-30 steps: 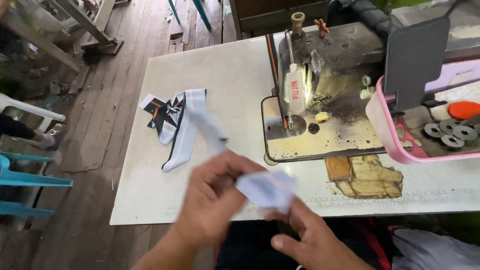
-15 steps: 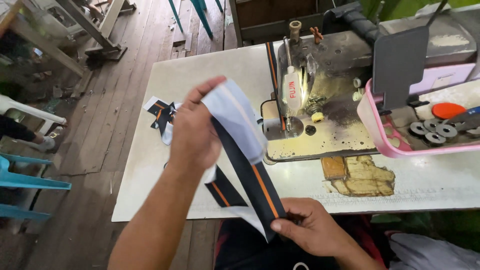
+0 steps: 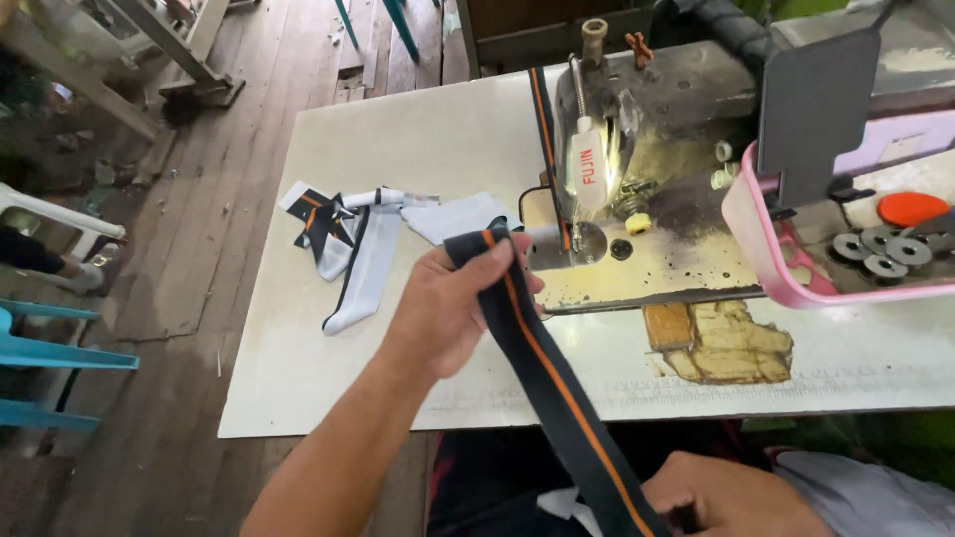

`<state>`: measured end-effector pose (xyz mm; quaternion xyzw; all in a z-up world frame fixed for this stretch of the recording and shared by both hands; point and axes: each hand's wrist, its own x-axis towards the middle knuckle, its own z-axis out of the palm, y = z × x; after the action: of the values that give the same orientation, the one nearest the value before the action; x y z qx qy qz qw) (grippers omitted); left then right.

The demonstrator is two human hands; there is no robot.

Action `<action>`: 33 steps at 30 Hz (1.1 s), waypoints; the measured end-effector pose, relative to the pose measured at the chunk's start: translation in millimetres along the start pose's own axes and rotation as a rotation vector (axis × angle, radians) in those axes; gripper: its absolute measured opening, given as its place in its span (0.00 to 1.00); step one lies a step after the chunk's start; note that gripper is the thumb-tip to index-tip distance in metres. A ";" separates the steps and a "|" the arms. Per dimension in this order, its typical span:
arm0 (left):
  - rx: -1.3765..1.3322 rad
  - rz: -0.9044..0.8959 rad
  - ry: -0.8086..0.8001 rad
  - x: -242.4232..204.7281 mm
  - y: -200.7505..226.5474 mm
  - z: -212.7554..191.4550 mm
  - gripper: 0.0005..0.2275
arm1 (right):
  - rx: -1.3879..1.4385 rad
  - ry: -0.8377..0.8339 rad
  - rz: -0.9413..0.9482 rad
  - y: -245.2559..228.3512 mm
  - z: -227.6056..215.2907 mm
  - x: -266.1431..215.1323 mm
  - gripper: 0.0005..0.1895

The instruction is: Aligning and sewing decorative fabric strips using an industrial sewing machine.

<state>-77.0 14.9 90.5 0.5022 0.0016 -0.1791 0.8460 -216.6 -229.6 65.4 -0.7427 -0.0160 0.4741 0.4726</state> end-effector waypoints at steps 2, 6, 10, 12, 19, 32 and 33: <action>-0.030 -0.002 -0.028 -12.3 -6.8 17.1 0.13 | -0.145 0.295 0.377 13.8 -4.6 -1.6 0.12; 0.143 -0.005 -0.315 -50.7 -26.9 52.6 0.10 | 0.245 0.499 -0.735 55.4 4.0 27.5 0.44; 0.255 -0.104 -0.323 -59.2 -32.3 60.5 0.12 | 0.268 0.391 -0.724 11.5 16.3 24.1 0.16; 0.433 -0.072 -0.287 -44.6 -21.3 41.8 0.11 | 0.345 0.309 -0.804 17.1 15.2 24.8 0.11; 0.749 -0.313 -0.314 -18.2 -25.9 -26.1 0.04 | 0.719 0.264 -0.801 77.2 9.8 34.5 0.14; 1.112 0.756 -0.680 53.4 -14.5 1.0 0.04 | 0.209 1.062 -0.772 69.7 -18.8 22.5 0.14; 1.066 0.751 -0.724 62.3 -16.5 -3.1 0.03 | 0.151 1.052 -0.810 64.1 -16.6 24.1 0.15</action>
<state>-23.1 -8.4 63.6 0.7209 -0.5359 -0.0089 0.4394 -218.6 -265.0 4.5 -0.7751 -0.0277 -0.1664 0.6088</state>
